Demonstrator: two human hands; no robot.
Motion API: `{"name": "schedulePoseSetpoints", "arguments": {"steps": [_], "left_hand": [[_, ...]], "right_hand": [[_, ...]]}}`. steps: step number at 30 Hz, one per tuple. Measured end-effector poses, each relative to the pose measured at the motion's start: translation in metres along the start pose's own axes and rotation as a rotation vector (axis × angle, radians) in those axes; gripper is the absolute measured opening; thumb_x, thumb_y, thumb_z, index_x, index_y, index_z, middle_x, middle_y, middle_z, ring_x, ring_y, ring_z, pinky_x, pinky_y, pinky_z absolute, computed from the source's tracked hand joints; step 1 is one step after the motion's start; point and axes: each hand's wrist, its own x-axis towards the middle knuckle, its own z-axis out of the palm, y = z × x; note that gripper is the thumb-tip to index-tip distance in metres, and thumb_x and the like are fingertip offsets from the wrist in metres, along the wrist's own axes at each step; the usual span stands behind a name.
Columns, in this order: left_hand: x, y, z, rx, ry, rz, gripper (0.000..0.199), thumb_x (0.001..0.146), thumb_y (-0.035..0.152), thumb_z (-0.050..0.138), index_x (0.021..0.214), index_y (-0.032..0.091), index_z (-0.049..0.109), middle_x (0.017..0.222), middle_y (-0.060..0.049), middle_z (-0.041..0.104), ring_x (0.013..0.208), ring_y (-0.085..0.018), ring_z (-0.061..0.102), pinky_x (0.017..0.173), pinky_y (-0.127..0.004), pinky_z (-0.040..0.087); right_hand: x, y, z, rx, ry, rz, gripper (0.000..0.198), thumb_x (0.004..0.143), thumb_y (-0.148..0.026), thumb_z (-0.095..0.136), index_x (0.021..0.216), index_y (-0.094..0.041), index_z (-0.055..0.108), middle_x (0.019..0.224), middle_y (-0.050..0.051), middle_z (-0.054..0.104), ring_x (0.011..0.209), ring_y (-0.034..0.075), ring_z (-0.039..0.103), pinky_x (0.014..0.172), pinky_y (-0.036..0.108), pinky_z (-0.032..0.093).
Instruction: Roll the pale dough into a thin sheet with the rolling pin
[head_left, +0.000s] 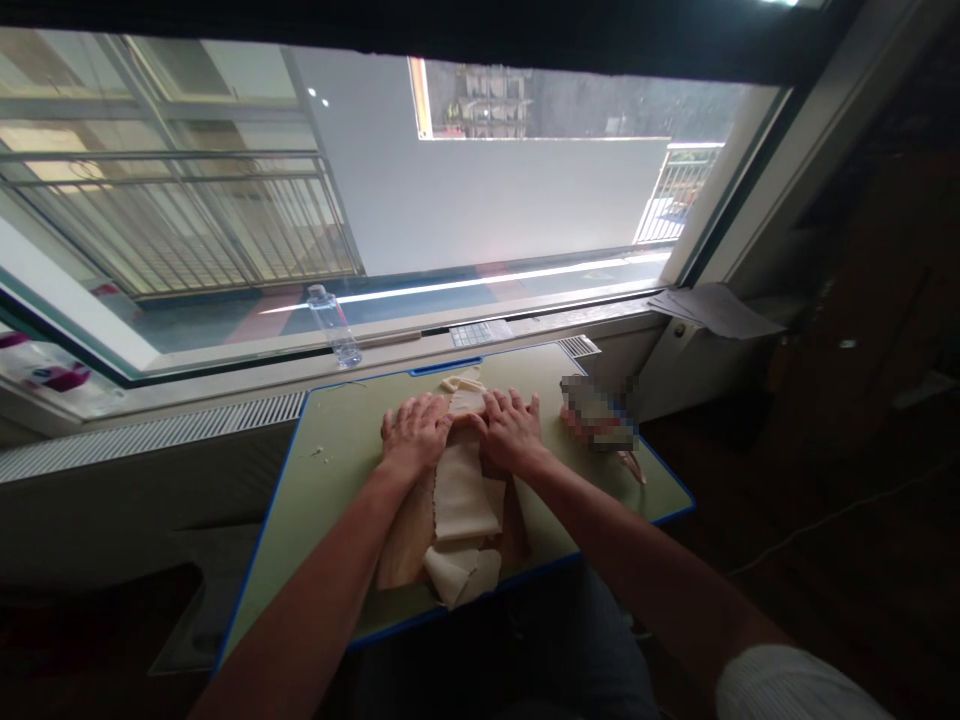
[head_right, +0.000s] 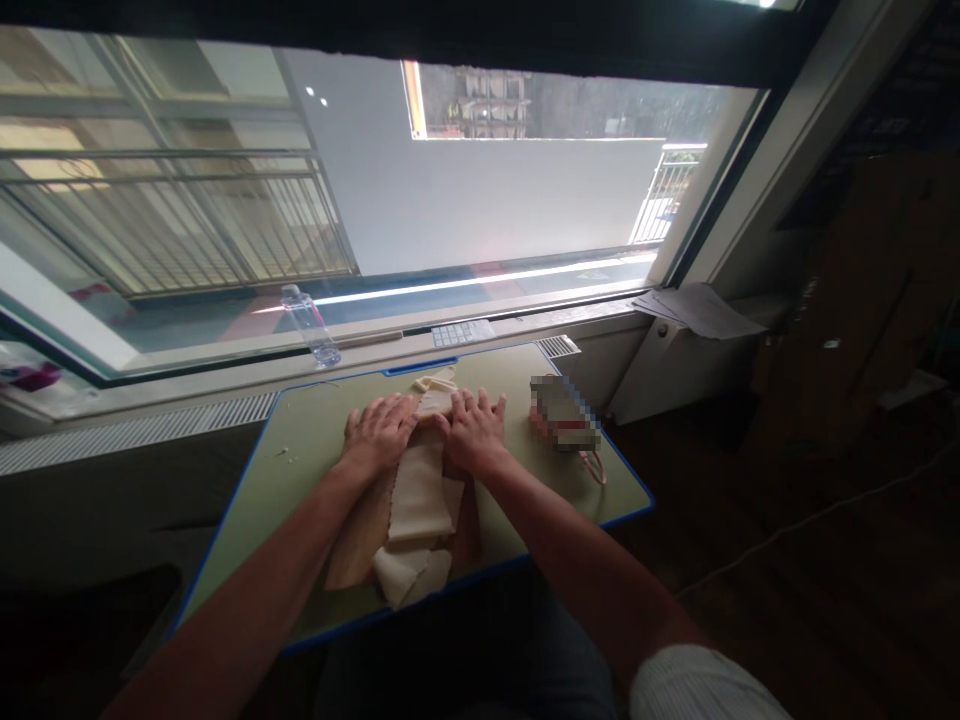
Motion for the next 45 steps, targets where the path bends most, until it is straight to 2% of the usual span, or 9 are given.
{"name": "schedulePoseSetpoints", "arguments": {"steps": [3, 7, 12, 18, 23, 29, 33, 41, 45], "left_hand": [[0.016, 0.0, -0.003, 0.007, -0.01, -0.017, 0.061, 0.109, 0.053, 0.027, 0.163, 0.035, 0.049, 0.174, -0.006, 0.042, 0.159, -0.031, 0.037, 0.131, -0.062, 0.024], [0.037, 0.0, -0.005, -0.004, 0.0, -0.01, 0.062, 0.108, 0.053, 0.026, 0.161, 0.032, 0.051, 0.173, -0.009, 0.044, 0.158, -0.031, 0.037, 0.13, -0.063, 0.024], [0.069, -0.002, 0.0, -0.027, -0.016, -0.042, 0.058, 0.107, 0.051, 0.029, 0.156, 0.035, 0.056, 0.17, -0.007, 0.047, 0.156, -0.029, 0.04, 0.129, -0.062, 0.025], [0.101, -0.007, 0.002, -0.055, -0.074, -0.028, 0.062, 0.105, 0.051, 0.028, 0.16, 0.033, 0.05, 0.172, -0.009, 0.044, 0.156, -0.033, 0.04, 0.127, -0.063, 0.027], [0.111, -0.009, 0.0, -0.064, -0.136, -0.029, 0.065, 0.103, 0.05, 0.033, 0.164, 0.032, 0.045, 0.175, -0.009, 0.039, 0.158, -0.035, 0.037, 0.127, -0.064, 0.027], [0.094, -0.004, -0.001, -0.045, -0.071, -0.023, 0.06, 0.106, 0.05, 0.029, 0.159, 0.034, 0.051, 0.171, -0.008, 0.046, 0.154, -0.032, 0.042, 0.126, -0.06, 0.029], [0.073, -0.001, 0.0, -0.034, -0.022, -0.023, 0.058, 0.107, 0.049, 0.028, 0.157, 0.034, 0.054, 0.17, -0.007, 0.048, 0.153, -0.03, 0.043, 0.127, -0.06, 0.028], [0.011, -0.003, -0.003, -0.035, 0.04, 0.102, 0.055, 0.108, 0.045, 0.032, 0.153, 0.034, 0.061, 0.169, -0.003, 0.05, 0.154, -0.028, 0.045, 0.128, -0.052, 0.032], [-0.002, -0.006, -0.008, -0.09, 0.084, 0.205, 0.047, 0.106, 0.044, 0.043, 0.14, 0.032, 0.073, 0.166, -0.003, 0.054, 0.152, -0.025, 0.047, 0.13, -0.044, 0.032]], "right_hand": [[0.016, 0.0, 0.0, -0.003, -0.003, 0.017, 0.066, 0.113, -0.06, 0.031, 0.16, -0.019, 0.052, 0.167, 0.014, 0.051, 0.158, 0.036, 0.036, 0.129, 0.067, 0.013], [0.04, -0.001, 0.002, -0.012, -0.006, 0.043, 0.067, 0.113, -0.06, 0.028, 0.159, -0.019, 0.054, 0.167, 0.014, 0.05, 0.157, 0.037, 0.037, 0.128, 0.068, 0.017], [0.07, 0.003, 0.008, -0.021, -0.02, 0.069, 0.064, 0.111, -0.056, 0.032, 0.16, -0.022, 0.054, 0.166, 0.013, 0.052, 0.154, 0.038, 0.039, 0.127, 0.065, 0.021], [0.1, 0.008, 0.01, 0.015, -0.063, 0.093, 0.065, 0.106, -0.055, 0.036, 0.162, -0.026, 0.052, 0.169, 0.009, 0.049, 0.151, 0.038, 0.042, 0.125, 0.065, 0.027], [0.113, 0.01, 0.009, 0.032, -0.139, 0.119, 0.069, 0.105, -0.056, 0.033, 0.166, -0.025, 0.046, 0.171, 0.009, 0.044, 0.153, 0.037, 0.039, 0.125, 0.063, 0.028], [0.094, 0.008, 0.011, -0.003, -0.036, 0.078, 0.063, 0.105, -0.046, 0.037, 0.161, -0.024, 0.052, 0.167, 0.011, 0.05, 0.148, 0.037, 0.044, 0.123, 0.06, 0.03], [0.069, 0.004, 0.009, -0.033, 0.034, 0.053, 0.061, 0.108, -0.045, 0.033, 0.161, -0.022, 0.052, 0.167, 0.012, 0.05, 0.15, 0.038, 0.041, 0.124, 0.061, 0.027], [0.009, -0.004, -0.011, -0.021, -0.063, 0.009, 0.062, 0.111, -0.048, 0.032, 0.159, -0.015, 0.054, 0.172, 0.014, 0.044, 0.16, 0.038, 0.03, 0.129, 0.064, 0.017], [0.01, -0.007, -0.02, 0.014, -0.076, -0.034, 0.059, 0.108, -0.047, 0.039, 0.158, -0.021, 0.055, 0.17, 0.012, 0.046, 0.158, 0.036, 0.033, 0.128, 0.065, 0.02]]}}
